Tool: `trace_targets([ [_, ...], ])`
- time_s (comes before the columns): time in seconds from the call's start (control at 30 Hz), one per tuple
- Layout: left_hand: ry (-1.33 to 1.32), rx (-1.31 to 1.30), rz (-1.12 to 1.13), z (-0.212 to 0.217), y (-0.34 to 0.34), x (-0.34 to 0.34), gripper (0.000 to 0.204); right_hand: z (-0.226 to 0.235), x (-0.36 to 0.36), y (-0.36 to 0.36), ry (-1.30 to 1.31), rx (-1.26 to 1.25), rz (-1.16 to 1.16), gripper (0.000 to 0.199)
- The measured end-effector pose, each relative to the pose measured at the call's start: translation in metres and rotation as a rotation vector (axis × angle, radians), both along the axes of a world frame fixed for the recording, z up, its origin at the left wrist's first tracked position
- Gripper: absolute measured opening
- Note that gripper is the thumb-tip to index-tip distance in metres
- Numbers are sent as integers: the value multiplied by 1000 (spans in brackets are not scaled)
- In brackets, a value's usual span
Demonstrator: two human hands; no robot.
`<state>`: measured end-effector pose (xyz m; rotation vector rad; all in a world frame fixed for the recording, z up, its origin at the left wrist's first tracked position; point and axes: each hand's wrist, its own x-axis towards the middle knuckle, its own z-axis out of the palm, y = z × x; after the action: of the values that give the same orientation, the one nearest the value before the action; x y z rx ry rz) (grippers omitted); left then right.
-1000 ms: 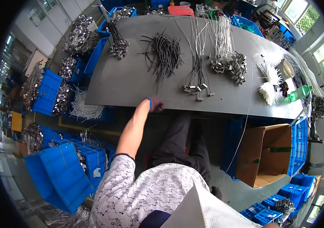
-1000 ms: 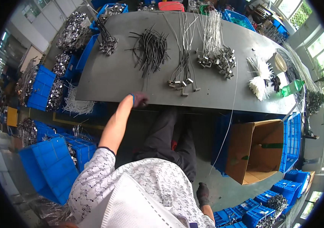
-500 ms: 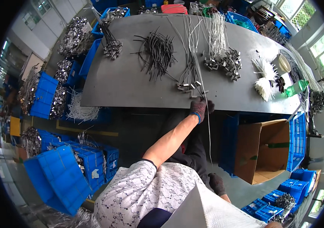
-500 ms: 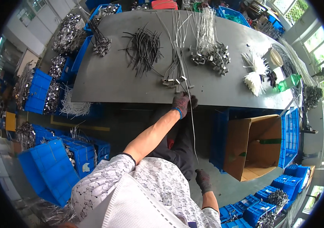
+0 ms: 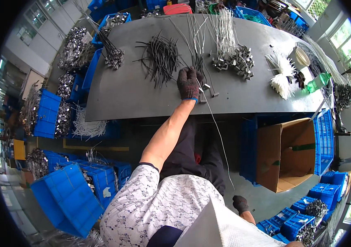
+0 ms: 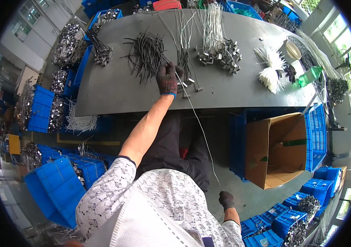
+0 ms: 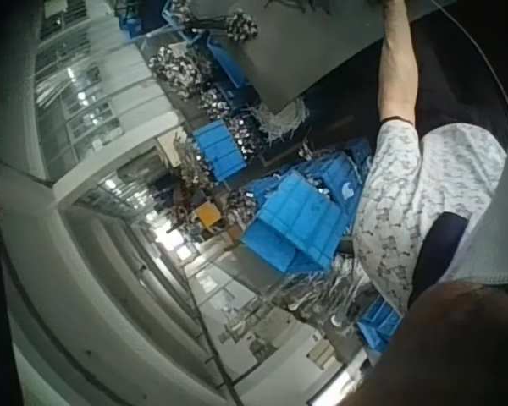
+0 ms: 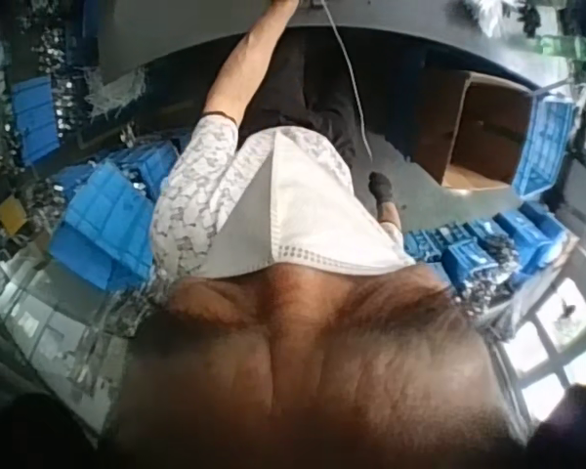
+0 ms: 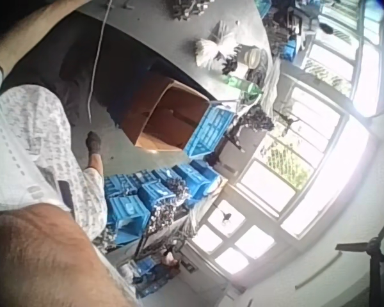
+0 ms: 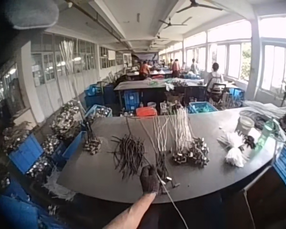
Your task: Sorting and organizing bundles of electrical wires with connectors into storage bins.
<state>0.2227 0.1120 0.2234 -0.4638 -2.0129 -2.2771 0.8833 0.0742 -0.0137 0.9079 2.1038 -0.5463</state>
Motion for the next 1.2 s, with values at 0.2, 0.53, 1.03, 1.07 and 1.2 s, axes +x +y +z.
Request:
trace_targets([
  [0.2, -236, -462, -751, -71, -23, 10, 30, -8, -2, -9, 77, -23, 3, 28],
  [0.53, -419, -66, -650, -60, 7, 81, 20, 45, -189, 39, 869, 87, -194, 20],
  [1.03, -224, -425, -555, -90, 0, 68, 28, 103, -513, 132, 1442, 300, -399, 32],
  [1.07, -91, -535, -530, -87, 11, 55, 29, 95, -520, 144, 1483, 716, -33, 39],
  [1.2, -174, -752, -280, -127, -6, -39, 49, 180, -556, 166, 1059, -277, -728, 43],
])
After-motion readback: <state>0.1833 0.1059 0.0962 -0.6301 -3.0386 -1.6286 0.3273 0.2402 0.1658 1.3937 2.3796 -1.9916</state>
